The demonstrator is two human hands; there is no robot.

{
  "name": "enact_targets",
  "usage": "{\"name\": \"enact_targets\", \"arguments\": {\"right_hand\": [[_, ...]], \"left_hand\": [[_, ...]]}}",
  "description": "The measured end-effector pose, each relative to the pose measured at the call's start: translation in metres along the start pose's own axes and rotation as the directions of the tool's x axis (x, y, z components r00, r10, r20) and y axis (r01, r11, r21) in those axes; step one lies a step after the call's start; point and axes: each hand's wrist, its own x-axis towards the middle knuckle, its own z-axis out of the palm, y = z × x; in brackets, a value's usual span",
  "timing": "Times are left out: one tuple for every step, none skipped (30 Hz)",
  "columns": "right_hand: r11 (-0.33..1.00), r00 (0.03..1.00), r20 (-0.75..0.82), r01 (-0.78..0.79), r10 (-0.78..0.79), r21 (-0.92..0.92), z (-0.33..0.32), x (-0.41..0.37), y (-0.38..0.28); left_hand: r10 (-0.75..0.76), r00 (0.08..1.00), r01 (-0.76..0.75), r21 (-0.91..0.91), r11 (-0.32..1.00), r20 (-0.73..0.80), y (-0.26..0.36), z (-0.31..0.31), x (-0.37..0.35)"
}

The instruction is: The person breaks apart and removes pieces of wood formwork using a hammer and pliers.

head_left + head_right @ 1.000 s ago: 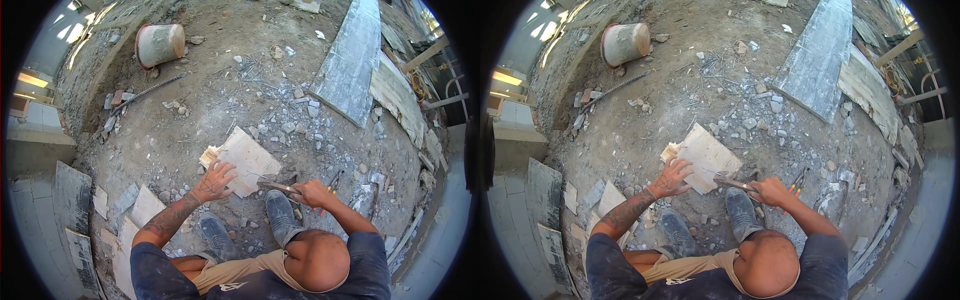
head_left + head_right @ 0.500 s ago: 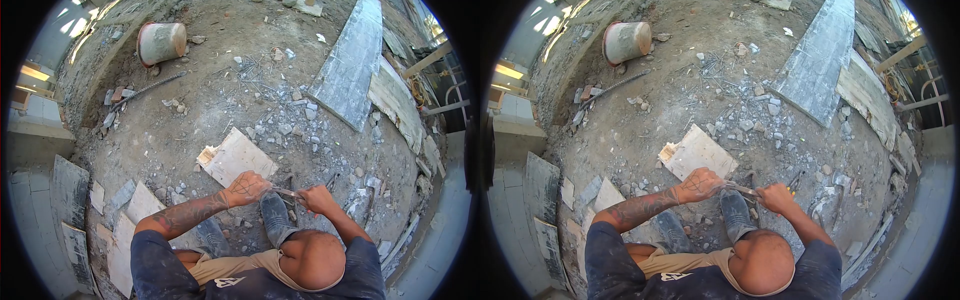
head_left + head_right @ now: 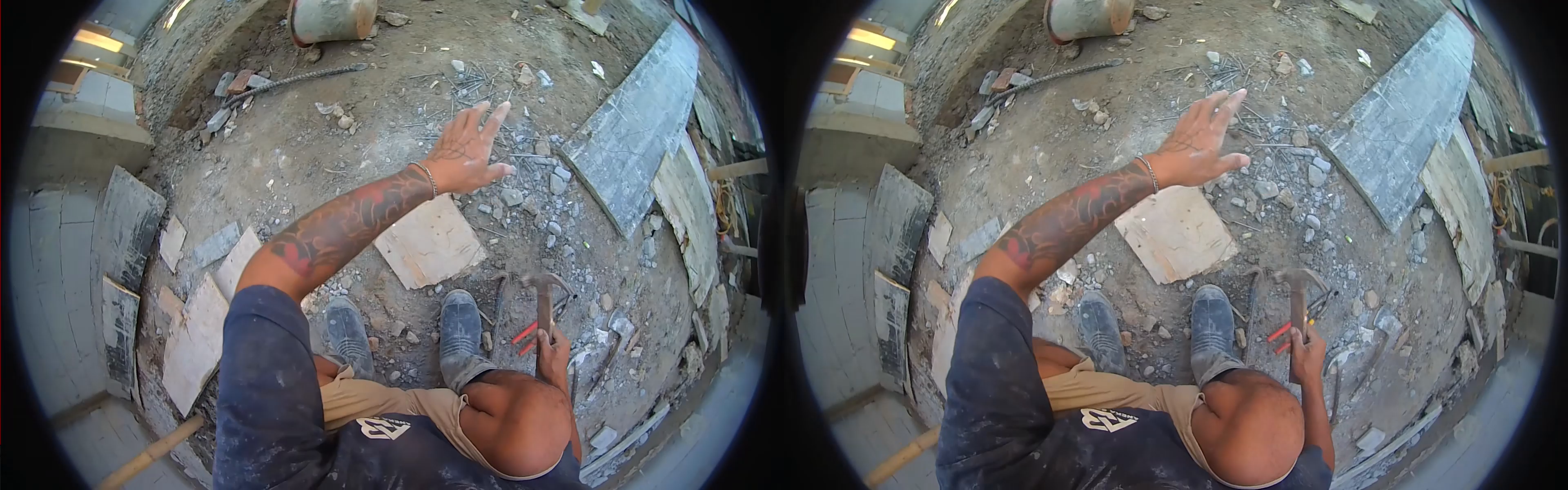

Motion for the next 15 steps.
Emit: {"name": "enact_targets", "arguments": {"right_hand": [[1.0, 0.999, 0.033, 0.014, -0.014, -0.004, -0.003, 0.001, 0.013], [0.999, 1.0, -0.015, -0.022, 0.022, 0.036, -0.006, 0.006, 0.032], [0.996, 0.998, -0.049, -0.046, 0.05, 0.075, -0.005, 0.01, 0.046], [0.988, 0.991, -0.073, -0.107, 0.116, 0.115, -0.002, 0.012, 0.051], [0.976, 0.982, -0.079, -0.16, 0.172, 0.149, -0.001, 0.016, 0.056], [0.973, 0.973, -0.071, -0.214, 0.22, 0.086, -0.003, 0.022, 0.068], [0.972, 0.969, -0.067, -0.235, 0.236, 0.025, -0.006, 0.028, 0.08], [0.972, 0.97, -0.064, -0.235, 0.234, -0.012, -0.008, 0.033, 0.083], [0.973, 0.971, -0.075, -0.229, 0.226, -0.04, -0.012, 0.041, 0.078], [0.973, 0.973, -0.081, -0.22, 0.214, -0.067, -0.013, 0.046, 0.073], [0.974, 0.976, -0.079, -0.208, 0.201, -0.088, -0.014, 0.052, 0.066], [0.974, 0.978, -0.074, -0.201, 0.193, -0.11, -0.015, 0.056, 0.062], [0.973, 0.98, -0.077, -0.194, 0.185, -0.128, -0.016, 0.058, 0.057], [0.972, 0.982, -0.077, -0.181, 0.17, -0.15, -0.018, 0.06, 0.053], [0.971, 0.984, -0.076, -0.169, 0.158, -0.17, -0.016, 0.062, 0.049]], "left_hand": [[-0.031, 0.987, 0.017, 0.087, 0.996, 0.159, -0.023, -0.014, -0.008], [-0.084, 0.948, 0.028, 0.184, 0.983, 0.307, -0.042, -0.028, -0.021], [-0.202, 0.894, 0.122, 0.218, 0.968, 0.4, -0.057, -0.037, -0.039], [-0.329, 0.821, 0.225, 0.266, 0.937, 0.466, -0.076, -0.047, -0.065], [-0.476, 0.791, 0.374, 0.312, 0.873, 0.384, -0.096, -0.039, -0.101], [-0.618, 0.734, 0.523, 0.345, 0.779, 0.283, -0.097, -0.04, -0.129], [-0.806, 0.518, 0.744, 0.315, 0.59, 0.287, -0.098, -0.037, -0.153], [-0.891, 0.355, 0.841, 0.321, 0.436, 0.282, -0.112, -0.013, -0.189], [-0.895, 0.276, 0.917, 0.181, 0.354, 0.351, -0.101, -0.009, -0.208], [-0.94, 0.219, 0.975, -0.019, 0.222, 0.263, -0.093, 0.014, -0.23], [-0.94, 0.17, 0.983, -0.123, 0.139, 0.295, -0.076, 0.014, -0.235], [-0.929, 0.138, 0.972, -0.226, 0.06, 0.344, -0.059, 0.017, -0.234], [-0.928, 0.132, 0.969, -0.243, 0.046, 0.35, -0.05, 0.03, -0.236], [-0.963, 0.115, 0.944, -0.33, 0.029, 0.246, -0.04, 0.043, -0.234], [-0.987, 0.085, 0.91, -0.413, 0.02, 0.138, -0.035, 0.051, -0.231]]}}
